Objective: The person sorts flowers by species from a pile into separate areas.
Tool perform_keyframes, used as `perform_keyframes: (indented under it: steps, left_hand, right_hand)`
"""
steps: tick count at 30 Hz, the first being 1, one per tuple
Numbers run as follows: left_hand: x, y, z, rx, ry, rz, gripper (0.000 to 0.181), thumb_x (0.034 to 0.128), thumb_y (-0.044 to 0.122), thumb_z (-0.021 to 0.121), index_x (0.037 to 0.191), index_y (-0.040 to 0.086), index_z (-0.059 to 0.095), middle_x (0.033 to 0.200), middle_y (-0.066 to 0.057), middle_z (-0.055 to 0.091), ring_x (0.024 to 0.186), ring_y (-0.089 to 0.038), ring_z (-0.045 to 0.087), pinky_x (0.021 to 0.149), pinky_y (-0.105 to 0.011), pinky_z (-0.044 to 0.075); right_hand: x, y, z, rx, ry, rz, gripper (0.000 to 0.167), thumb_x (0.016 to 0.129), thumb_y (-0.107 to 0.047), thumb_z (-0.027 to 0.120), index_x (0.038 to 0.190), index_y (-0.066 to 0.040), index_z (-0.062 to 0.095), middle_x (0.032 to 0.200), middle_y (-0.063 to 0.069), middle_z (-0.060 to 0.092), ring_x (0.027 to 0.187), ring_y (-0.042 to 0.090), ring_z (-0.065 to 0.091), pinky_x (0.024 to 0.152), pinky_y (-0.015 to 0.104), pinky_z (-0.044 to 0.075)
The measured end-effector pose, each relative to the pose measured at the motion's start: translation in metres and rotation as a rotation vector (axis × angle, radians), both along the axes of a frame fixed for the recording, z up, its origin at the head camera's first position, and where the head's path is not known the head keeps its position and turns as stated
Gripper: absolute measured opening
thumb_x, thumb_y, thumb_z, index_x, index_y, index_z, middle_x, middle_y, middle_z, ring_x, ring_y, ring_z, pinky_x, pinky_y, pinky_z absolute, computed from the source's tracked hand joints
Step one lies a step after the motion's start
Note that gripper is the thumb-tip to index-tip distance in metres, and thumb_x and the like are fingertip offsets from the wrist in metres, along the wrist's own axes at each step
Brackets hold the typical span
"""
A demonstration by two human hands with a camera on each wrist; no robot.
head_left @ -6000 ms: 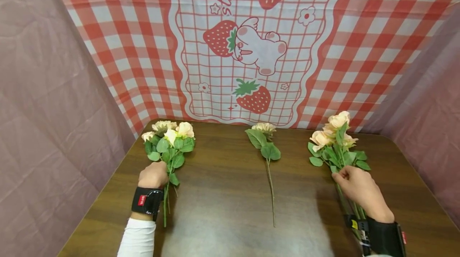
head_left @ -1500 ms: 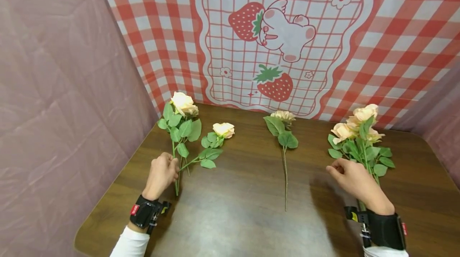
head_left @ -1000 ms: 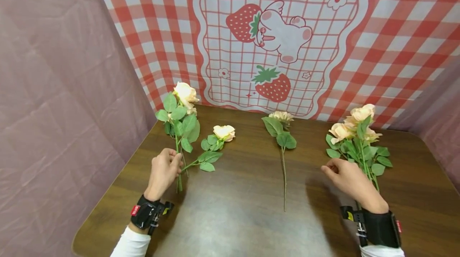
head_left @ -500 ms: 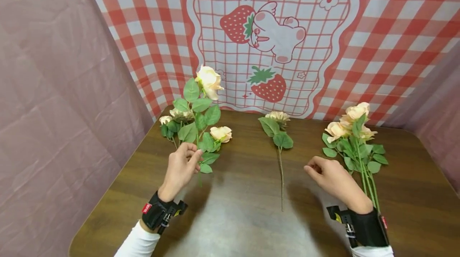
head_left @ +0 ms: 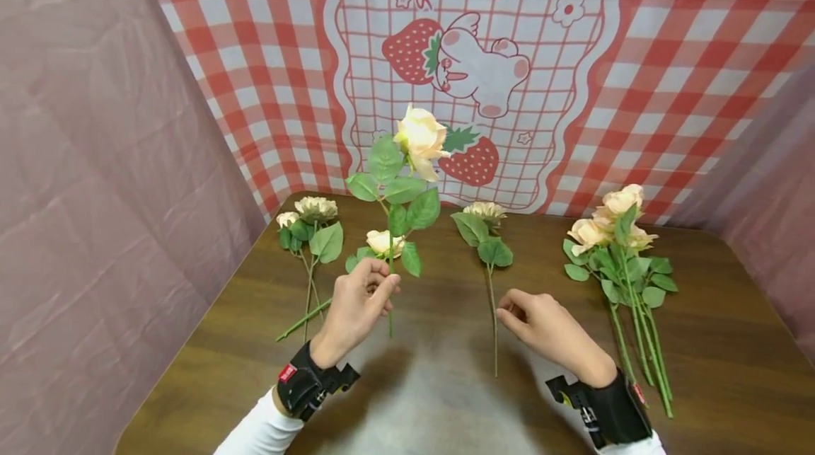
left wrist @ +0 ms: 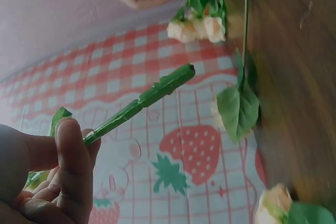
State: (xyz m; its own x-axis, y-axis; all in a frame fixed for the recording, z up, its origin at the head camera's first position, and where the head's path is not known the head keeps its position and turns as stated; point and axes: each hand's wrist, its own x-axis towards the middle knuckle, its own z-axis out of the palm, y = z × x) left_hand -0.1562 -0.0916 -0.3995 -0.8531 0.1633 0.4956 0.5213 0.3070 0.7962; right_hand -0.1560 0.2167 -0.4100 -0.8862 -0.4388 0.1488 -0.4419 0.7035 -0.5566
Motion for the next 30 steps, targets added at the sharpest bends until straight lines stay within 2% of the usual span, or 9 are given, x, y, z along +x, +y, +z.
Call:
perform_keyframes:
  steps: [5,8,14,16,19,22,26,30]
  left_hand:
    - [0.001,0.014,-0.004,0.004,0.008,-0.057,0.008,0.0963,0.004,0.063,0.098,0.0,0.057,0.078,-0.01,0.07,0.053,-0.018,0.063,0.049,-0.027,0.054]
    - [0.004,0.023,-0.007,0.005,0.002,-0.097,0.008,0.0969,0.005,0.062,0.098,0.0,0.056,0.078,-0.01,0.07,0.053,-0.016,0.063,0.048,-0.026,0.054]
    - [0.011,0.037,-0.019,0.001,-0.043,-0.179,0.007,0.0989,0.007,0.06,0.099,0.002,0.055,0.079,-0.01,0.068,0.058,-0.015,0.065,0.051,-0.026,0.055]
    - [0.013,0.041,-0.022,-0.001,-0.043,-0.187,0.007,0.0986,0.007,0.06,0.099,0.002,0.056,0.082,-0.009,0.067,0.061,-0.014,0.065,0.053,-0.026,0.055]
    - [0.015,0.046,-0.024,-0.011,-0.023,-0.171,0.006,0.0969,0.007,0.063,0.098,0.002,0.059,0.088,-0.007,0.063,0.069,-0.013,0.065,0.058,-0.024,0.056]
    - [0.014,0.05,-0.023,-0.027,0.0,-0.156,0.006,0.0955,0.008,0.065,0.096,0.003,0.061,0.092,-0.005,0.058,0.076,-0.011,0.062,0.063,-0.023,0.055]
    - [0.012,0.054,-0.02,-0.024,0.007,-0.182,0.006,0.0942,0.008,0.067,0.095,0.005,0.062,0.093,-0.004,0.057,0.076,-0.009,0.061,0.063,-0.022,0.055]
    - [0.008,0.055,-0.019,-0.058,0.04,-0.185,0.009,0.0909,0.009,0.072,0.092,0.007,0.063,0.09,-0.003,0.058,0.075,-0.007,0.06,0.065,-0.021,0.054]
  right_hand:
    - [0.004,-0.016,-0.001,-0.099,0.038,0.054,0.008,0.097,-0.012,0.064,0.105,-0.012,0.066,0.083,-0.01,0.065,0.07,-0.001,0.058,0.061,0.024,0.05]
    - [0.007,-0.027,-0.003,-0.18,0.034,0.083,0.016,0.097,-0.01,0.064,0.113,-0.011,0.064,0.092,-0.004,0.069,0.08,0.003,0.063,0.068,0.025,0.053]
    - [0.016,-0.055,-0.017,-0.411,-0.07,0.181,0.037,0.098,-0.012,0.063,0.133,-0.004,0.053,0.105,0.012,0.07,0.092,0.014,0.069,0.076,0.03,0.057]
    - [0.019,-0.064,-0.022,-0.488,-0.097,0.211,0.043,0.098,-0.012,0.062,0.137,0.0,0.048,0.108,0.015,0.07,0.094,0.015,0.069,0.078,0.031,0.058]
    - [0.023,-0.073,-0.028,-0.576,-0.086,0.219,0.046,0.097,-0.008,0.063,0.138,0.004,0.047,0.107,0.016,0.07,0.093,0.015,0.07,0.076,0.031,0.058]
    - [0.025,-0.076,-0.031,-0.649,-0.042,0.193,0.041,0.094,-0.003,0.066,0.132,0.003,0.052,0.1,0.015,0.072,0.087,0.013,0.071,0.07,0.03,0.059]
    - [0.026,-0.075,-0.031,-0.72,0.033,0.159,0.037,0.089,0.005,0.068,0.125,0.004,0.057,0.092,0.015,0.072,0.079,0.011,0.071,0.064,0.029,0.058]
    - [0.025,-0.074,-0.031,-0.755,0.075,0.161,0.041,0.086,0.011,0.068,0.126,0.012,0.056,0.087,0.019,0.071,0.076,0.011,0.071,0.06,0.028,0.058]
